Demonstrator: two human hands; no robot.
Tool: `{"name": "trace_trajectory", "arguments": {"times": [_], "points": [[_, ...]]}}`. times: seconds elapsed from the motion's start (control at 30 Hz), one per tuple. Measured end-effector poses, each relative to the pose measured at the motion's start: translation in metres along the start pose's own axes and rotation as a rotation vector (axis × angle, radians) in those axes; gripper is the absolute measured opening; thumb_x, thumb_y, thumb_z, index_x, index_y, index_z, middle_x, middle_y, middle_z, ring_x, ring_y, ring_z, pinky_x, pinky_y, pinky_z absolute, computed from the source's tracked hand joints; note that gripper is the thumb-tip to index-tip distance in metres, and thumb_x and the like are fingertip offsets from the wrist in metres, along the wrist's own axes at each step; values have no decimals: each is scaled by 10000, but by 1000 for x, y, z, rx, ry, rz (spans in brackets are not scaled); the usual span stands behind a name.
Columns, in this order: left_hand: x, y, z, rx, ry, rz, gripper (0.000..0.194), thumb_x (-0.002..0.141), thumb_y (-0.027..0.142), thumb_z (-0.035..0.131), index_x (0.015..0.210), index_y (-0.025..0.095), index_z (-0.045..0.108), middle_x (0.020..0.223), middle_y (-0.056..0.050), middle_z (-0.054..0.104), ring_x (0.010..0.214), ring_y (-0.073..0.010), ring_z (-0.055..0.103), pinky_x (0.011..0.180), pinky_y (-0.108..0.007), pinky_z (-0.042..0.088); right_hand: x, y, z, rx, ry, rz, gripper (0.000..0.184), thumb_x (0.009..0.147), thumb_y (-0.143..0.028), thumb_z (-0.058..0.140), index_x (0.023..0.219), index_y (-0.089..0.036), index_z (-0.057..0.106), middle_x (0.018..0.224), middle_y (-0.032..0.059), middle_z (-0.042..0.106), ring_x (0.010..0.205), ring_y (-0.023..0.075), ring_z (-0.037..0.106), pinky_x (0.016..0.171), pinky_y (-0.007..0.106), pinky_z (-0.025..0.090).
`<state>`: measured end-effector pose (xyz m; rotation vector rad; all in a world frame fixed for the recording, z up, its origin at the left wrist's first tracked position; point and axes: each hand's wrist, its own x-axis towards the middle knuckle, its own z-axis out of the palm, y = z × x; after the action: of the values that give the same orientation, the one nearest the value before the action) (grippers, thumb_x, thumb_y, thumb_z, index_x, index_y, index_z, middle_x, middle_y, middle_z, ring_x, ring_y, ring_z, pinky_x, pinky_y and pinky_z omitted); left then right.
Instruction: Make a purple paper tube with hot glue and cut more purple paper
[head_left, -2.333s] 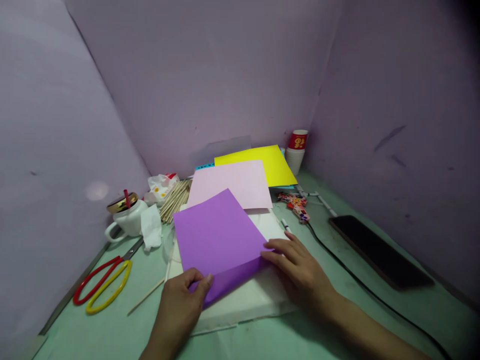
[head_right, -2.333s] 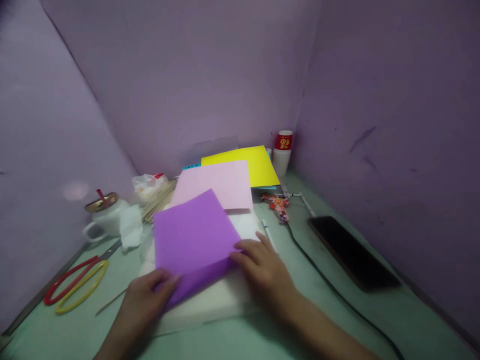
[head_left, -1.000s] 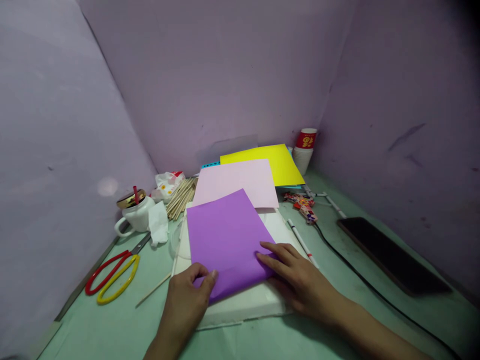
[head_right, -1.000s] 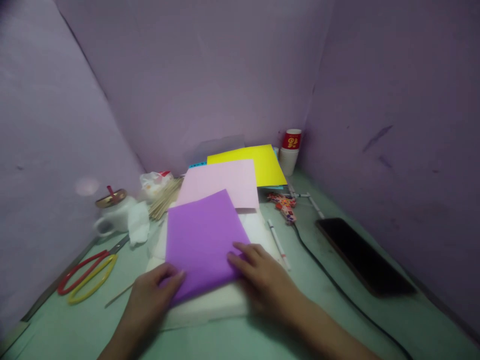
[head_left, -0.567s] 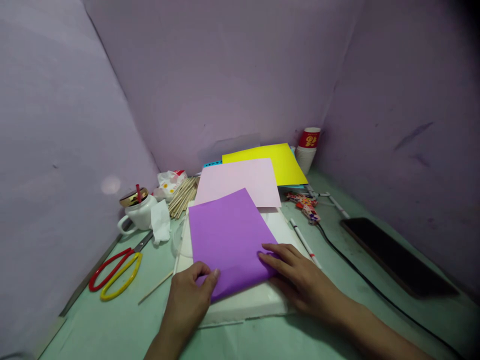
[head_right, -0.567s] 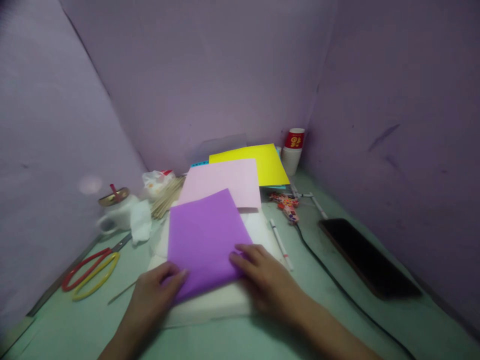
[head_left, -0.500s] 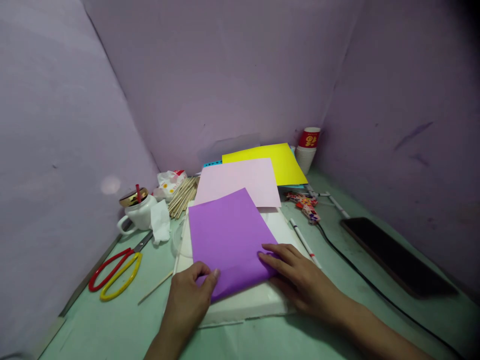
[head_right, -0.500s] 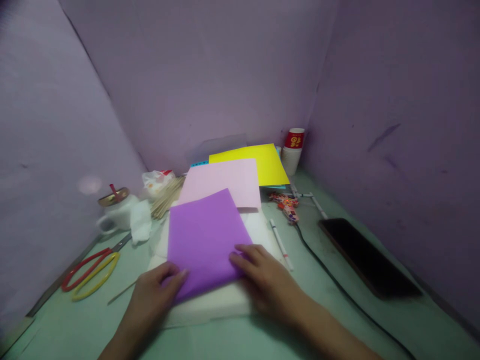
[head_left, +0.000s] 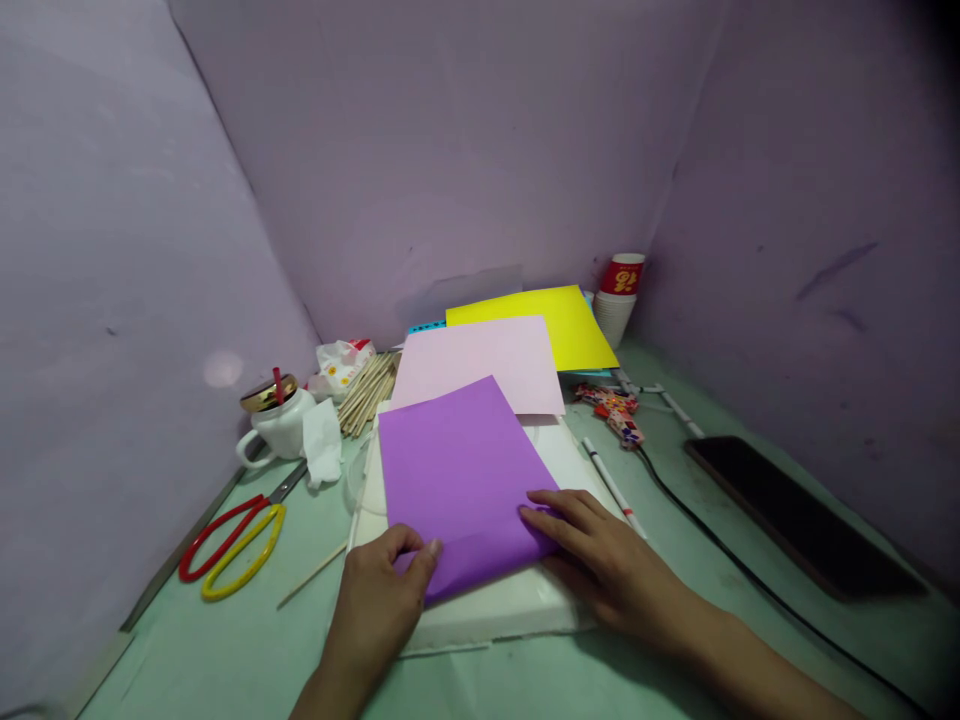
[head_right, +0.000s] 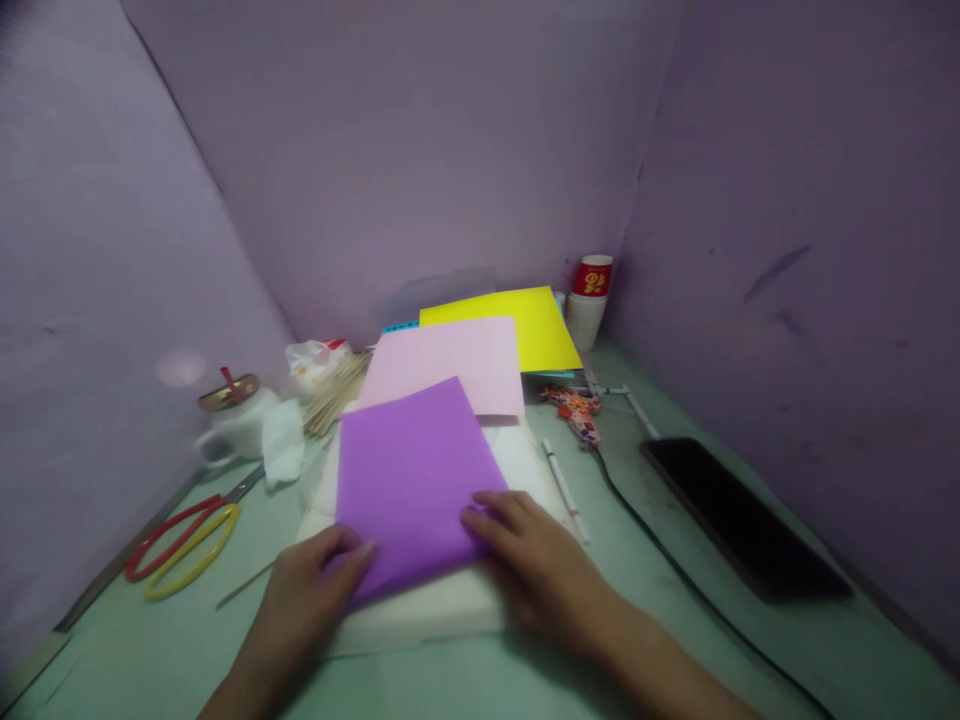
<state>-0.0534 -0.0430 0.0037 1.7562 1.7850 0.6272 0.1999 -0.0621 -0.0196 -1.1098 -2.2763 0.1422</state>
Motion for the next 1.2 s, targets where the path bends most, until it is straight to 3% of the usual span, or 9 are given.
{"name": "trace_trajectory", "arguments": {"times": [0.33, 0.53, 0.77, 0.93, 1.1, 1.2], "points": [[-1, 2, -2, 2, 2, 7, 300, 750, 459, 509, 620, 198, 580, 592, 2, 594, 610, -177, 530, 612, -279, 372, 0, 0, 1, 14, -8, 7, 465, 851, -84, 453, 1299, -208, 459, 1240, 152, 537, 1123, 247, 503, 890, 425, 485], [-7, 0, -2, -60, 66, 125, 198, 767, 399, 531, 738, 218, 604, 742, -1, 655, 725, -182, 588, 701, -276, 425, -1, 2, 2, 22, 3, -2, 471, 851, -94, 453, 1305, -218, 450, 1240, 154, 537, 1122, 247, 514, 876, 422, 491], [-12, -5, 0, -14, 102, 246, 181, 829, 372, 505, 758, 220, 574, 731, 10, 617, 687, -148, 566, 664, -262, 429, -3, 3, 4, 33, -15, 14, 456, 866, -98, 447, 1306, -216, 450, 1261, 151, 512, 1149, 244, 488, 902, 426, 477], [-11, -9, 1, 16, 240, 509, 55, 828, 247, 534, 862, 205, 540, 835, -22, 597, 776, -149, 569, 703, -270, 457, -3, 4, 5, 37, -22, 22, 471, 868, -92, 445, 1319, -226, 439, 1277, 144, 499, 1160, 242, 478, 910, 429, 472], [-13, -8, -6, 70, 426, 962, 258, 714, 86, 613, 944, 172, 535, 998, -98, 580, 977, -219, 539, 829, -368, 475, -4, 4, 5, 43, -30, 26, 491, 855, -76, 458, 1321, -228, 436, 1286, 143, 493, 1167, 243, 472, 920, 424, 467], [-16, -4, -9, 142, 423, 1110, 240, 687, 73, 612, 899, 171, 557, 966, -100, 617, 976, -243, 536, 839, -418, 478, -4, 5, 5, 46, -27, 26, 490, 855, -78, 458, 1320, -229, 435, 1285, 142, 493, 1166, 242, 471, 918, 422, 467]]}}
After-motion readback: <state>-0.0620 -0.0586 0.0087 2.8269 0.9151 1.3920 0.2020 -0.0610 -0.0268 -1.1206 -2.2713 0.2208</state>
